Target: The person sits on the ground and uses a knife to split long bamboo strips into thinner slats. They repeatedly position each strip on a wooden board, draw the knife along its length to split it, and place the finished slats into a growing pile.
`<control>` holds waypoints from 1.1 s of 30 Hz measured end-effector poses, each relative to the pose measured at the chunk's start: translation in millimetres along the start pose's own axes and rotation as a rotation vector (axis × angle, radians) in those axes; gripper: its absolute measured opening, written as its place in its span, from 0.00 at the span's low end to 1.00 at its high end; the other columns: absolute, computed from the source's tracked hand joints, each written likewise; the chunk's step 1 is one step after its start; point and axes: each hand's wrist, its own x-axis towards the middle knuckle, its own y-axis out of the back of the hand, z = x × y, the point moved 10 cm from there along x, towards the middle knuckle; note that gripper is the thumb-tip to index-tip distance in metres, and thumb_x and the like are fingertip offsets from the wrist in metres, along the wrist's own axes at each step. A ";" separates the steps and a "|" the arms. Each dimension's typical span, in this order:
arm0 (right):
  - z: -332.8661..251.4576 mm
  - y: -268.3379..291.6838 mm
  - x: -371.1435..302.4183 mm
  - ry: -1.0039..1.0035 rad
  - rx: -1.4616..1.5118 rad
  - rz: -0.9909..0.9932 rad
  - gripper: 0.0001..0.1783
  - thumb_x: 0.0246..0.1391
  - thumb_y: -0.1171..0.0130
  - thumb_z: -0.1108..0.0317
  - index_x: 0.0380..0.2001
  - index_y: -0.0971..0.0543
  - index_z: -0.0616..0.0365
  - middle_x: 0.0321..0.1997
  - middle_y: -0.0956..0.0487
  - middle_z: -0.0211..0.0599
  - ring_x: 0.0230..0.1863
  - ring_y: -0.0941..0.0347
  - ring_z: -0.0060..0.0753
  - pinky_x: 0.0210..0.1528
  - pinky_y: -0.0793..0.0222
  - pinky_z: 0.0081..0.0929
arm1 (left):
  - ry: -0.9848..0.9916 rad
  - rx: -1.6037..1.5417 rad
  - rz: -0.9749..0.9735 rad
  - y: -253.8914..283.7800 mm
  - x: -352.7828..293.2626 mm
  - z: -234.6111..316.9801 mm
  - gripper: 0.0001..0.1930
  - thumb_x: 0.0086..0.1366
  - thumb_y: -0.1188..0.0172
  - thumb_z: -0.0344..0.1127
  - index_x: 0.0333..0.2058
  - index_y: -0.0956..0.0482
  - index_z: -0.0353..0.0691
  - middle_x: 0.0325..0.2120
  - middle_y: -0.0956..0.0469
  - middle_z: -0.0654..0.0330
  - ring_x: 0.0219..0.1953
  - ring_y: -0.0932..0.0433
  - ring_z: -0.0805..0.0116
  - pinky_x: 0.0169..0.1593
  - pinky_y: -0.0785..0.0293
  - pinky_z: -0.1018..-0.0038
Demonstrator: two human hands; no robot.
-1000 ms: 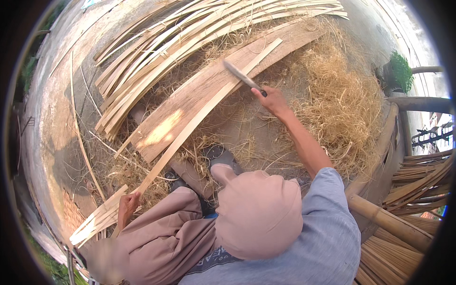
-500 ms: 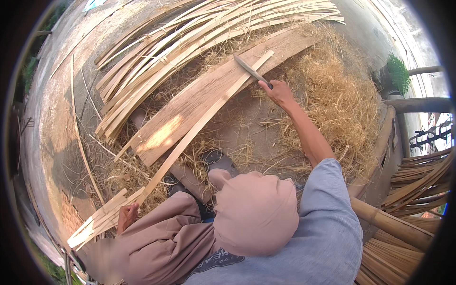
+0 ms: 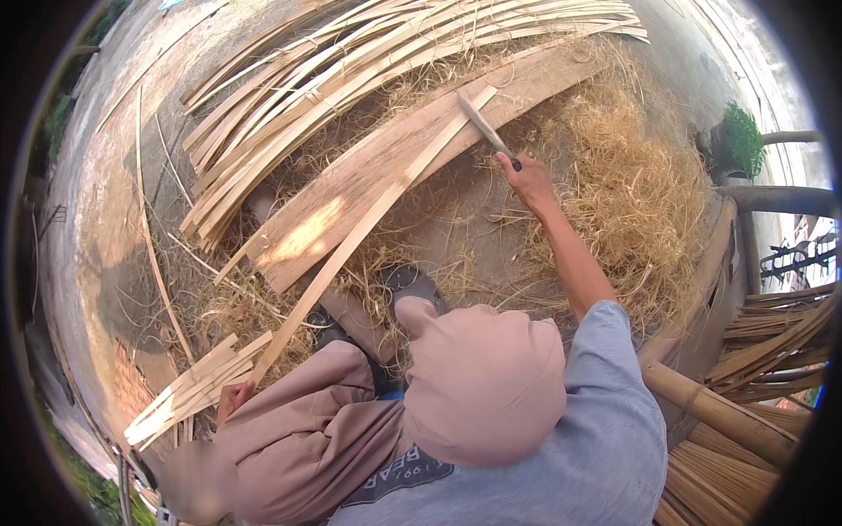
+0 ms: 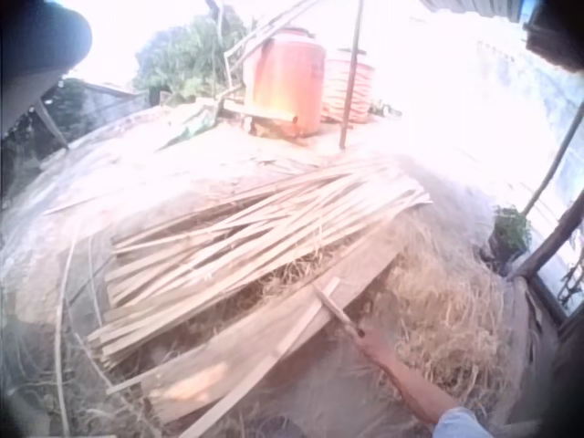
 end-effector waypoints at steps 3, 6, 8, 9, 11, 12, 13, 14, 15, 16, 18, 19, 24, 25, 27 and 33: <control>36.5 24.3 30.2 -0.263 0.001 0.031 0.40 0.64 0.48 0.29 0.26 0.21 0.61 0.21 0.21 0.52 0.27 0.22 0.55 0.35 0.29 0.49 | -0.030 -0.009 -0.006 -7.9 12.2 7.1 0.30 0.73 0.40 0.58 0.15 0.35 0.48 0.14 0.39 0.76 0.18 0.45 0.84 0.22 0.54 0.72; 4.4 3.1 20.0 0.040 -0.150 0.005 0.41 0.64 0.50 0.28 0.25 0.21 0.62 0.26 0.19 0.56 0.31 0.20 0.58 0.37 0.28 0.50 | -0.001 -0.041 0.024 -3.0 21.6 -12.4 0.30 0.74 0.41 0.56 0.15 0.34 0.48 0.14 0.39 0.76 0.18 0.46 0.84 0.21 0.54 0.72; 26.0 8.8 25.9 -0.108 -0.094 0.049 0.42 0.64 0.52 0.27 0.27 0.19 0.62 0.30 0.18 0.58 0.35 0.19 0.61 0.40 0.27 0.53 | -0.030 -0.063 0.025 -1.3 22.4 -15.5 0.30 0.74 0.41 0.56 0.15 0.34 0.48 0.14 0.39 0.76 0.18 0.46 0.84 0.21 0.55 0.72; 35.8 19.1 35.9 -0.193 -0.070 0.076 0.43 0.64 0.52 0.27 0.28 0.19 0.63 0.30 0.18 0.59 0.35 0.19 0.62 0.41 0.27 0.53 | -0.020 -0.025 0.011 -5.1 19.7 -1.2 0.30 0.74 0.40 0.56 0.15 0.35 0.48 0.14 0.39 0.76 0.18 0.46 0.84 0.21 0.55 0.71; 45.4 20.5 37.4 -0.276 -0.029 0.078 0.44 0.64 0.53 0.27 0.27 0.19 0.65 0.29 0.18 0.62 0.36 0.19 0.65 0.43 0.26 0.54 | 0.008 0.028 0.008 3.0 16.2 -15.9 0.31 0.73 0.39 0.57 0.15 0.36 0.48 0.14 0.39 0.76 0.18 0.46 0.84 0.21 0.55 0.71; 35.4 25.9 42.6 -0.219 -0.083 0.120 0.45 0.64 0.53 0.27 0.26 0.19 0.65 0.29 0.18 0.62 0.36 0.19 0.65 0.42 0.25 0.54 | 0.024 0.048 0.019 6.3 12.9 -19.8 0.31 0.72 0.39 0.58 0.15 0.36 0.47 0.14 0.39 0.76 0.18 0.46 0.84 0.21 0.55 0.70; 26.2 33.8 47.6 -0.162 -0.137 0.163 0.45 0.64 0.53 0.27 0.25 0.19 0.65 0.28 0.18 0.62 0.35 0.19 0.65 0.42 0.25 0.54 | 0.003 0.031 0.045 5.7 16.0 -17.6 0.31 0.72 0.38 0.58 0.15 0.35 0.47 0.14 0.39 0.76 0.18 0.46 0.83 0.21 0.55 0.70; 22.1 26.2 35.0 -0.120 -0.192 0.174 0.45 0.64 0.53 0.26 0.24 0.19 0.65 0.27 0.18 0.62 0.35 0.19 0.65 0.42 0.25 0.53 | 0.013 0.026 0.058 5.3 7.9 -22.9 0.31 0.71 0.38 0.58 0.15 0.35 0.47 0.14 0.38 0.75 0.18 0.45 0.83 0.21 0.54 0.70; 52.7 42.2 44.6 -0.233 -0.115 0.258 0.45 0.63 0.52 0.25 0.25 0.19 0.64 0.24 0.19 0.57 0.32 0.19 0.59 0.40 0.25 0.52 | -0.012 0.017 0.066 2.8 20.6 -16.2 0.31 0.71 0.37 0.58 0.15 0.34 0.46 0.14 0.38 0.75 0.17 0.44 0.83 0.21 0.53 0.71; 83.7 51.5 39.9 -0.306 -0.039 0.265 0.44 0.63 0.51 0.26 0.26 0.19 0.64 0.23 0.20 0.55 0.32 0.19 0.57 0.39 0.25 0.51 | -0.053 0.015 0.058 -2.2 39.6 -12.0 0.31 0.71 0.37 0.58 0.15 0.32 0.45 0.13 0.37 0.75 0.17 0.43 0.82 0.21 0.52 0.71; 67.7 22.1 45.8 -0.383 0.154 0.165 0.42 0.63 0.49 0.28 0.28 0.20 0.64 0.21 0.21 0.51 0.30 0.19 0.52 0.37 0.25 0.48 | -0.025 -0.109 0.085 -8.7 30.0 -5.5 0.28 0.69 0.33 0.55 0.18 0.23 0.40 0.11 0.29 0.67 0.14 0.31 0.79 0.18 0.40 0.78; 41.6 10.6 31.6 -0.339 0.204 0.148 0.41 0.64 0.48 0.29 0.28 0.20 0.64 0.20 0.22 0.49 0.29 0.19 0.50 0.36 0.26 0.47 | -0.075 -0.123 0.134 -18.4 40.2 18.7 0.26 0.68 0.32 0.54 0.20 0.22 0.39 0.12 0.29 0.68 0.14 0.31 0.79 0.18 0.40 0.79; -90.9 -22.6 -41.5 0.066 0.036 0.120 0.35 0.65 0.42 0.36 0.26 0.23 0.62 0.18 0.25 0.46 0.24 0.22 0.47 0.31 0.30 0.43 | -0.386 -0.162 0.237 -92.9 82.4 187.3 0.19 0.69 0.32 0.49 0.44 0.16 0.38 0.24 0.20 0.62 0.27 0.21 0.74 0.32 0.26 0.75; -94.6 -29.0 -44.1 0.130 0.022 0.138 0.35 0.64 0.41 0.35 0.26 0.24 0.62 0.19 0.25 0.48 0.24 0.24 0.51 0.30 0.32 0.45 | -0.479 -0.191 0.196 -103.5 80.8 211.0 0.20 0.69 0.32 0.48 0.50 0.16 0.40 0.28 0.18 0.60 0.30 0.19 0.72 0.35 0.24 0.74; -77.0 -29.8 -25.7 0.086 -0.012 0.126 0.36 0.64 0.42 0.34 0.26 0.23 0.62 0.20 0.24 0.49 0.25 0.24 0.53 0.30 0.32 0.45 | -0.751 0.050 0.409 -103.7 67.1 217.9 0.22 0.67 0.31 0.48 0.54 0.18 0.42 0.35 0.17 0.58 0.36 0.17 0.68 0.40 0.22 0.73; -6.5 -2.3 27.1 -0.275 0.140 0.092 0.42 0.65 0.47 0.30 0.21 0.25 0.66 0.15 0.26 0.44 0.18 0.24 0.44 0.27 0.28 0.41 | -0.636 0.305 0.526 -109.6 54.8 180.9 0.23 0.68 0.33 0.46 0.61 0.19 0.54 0.29 0.24 0.56 0.30 0.23 0.59 0.35 0.28 0.63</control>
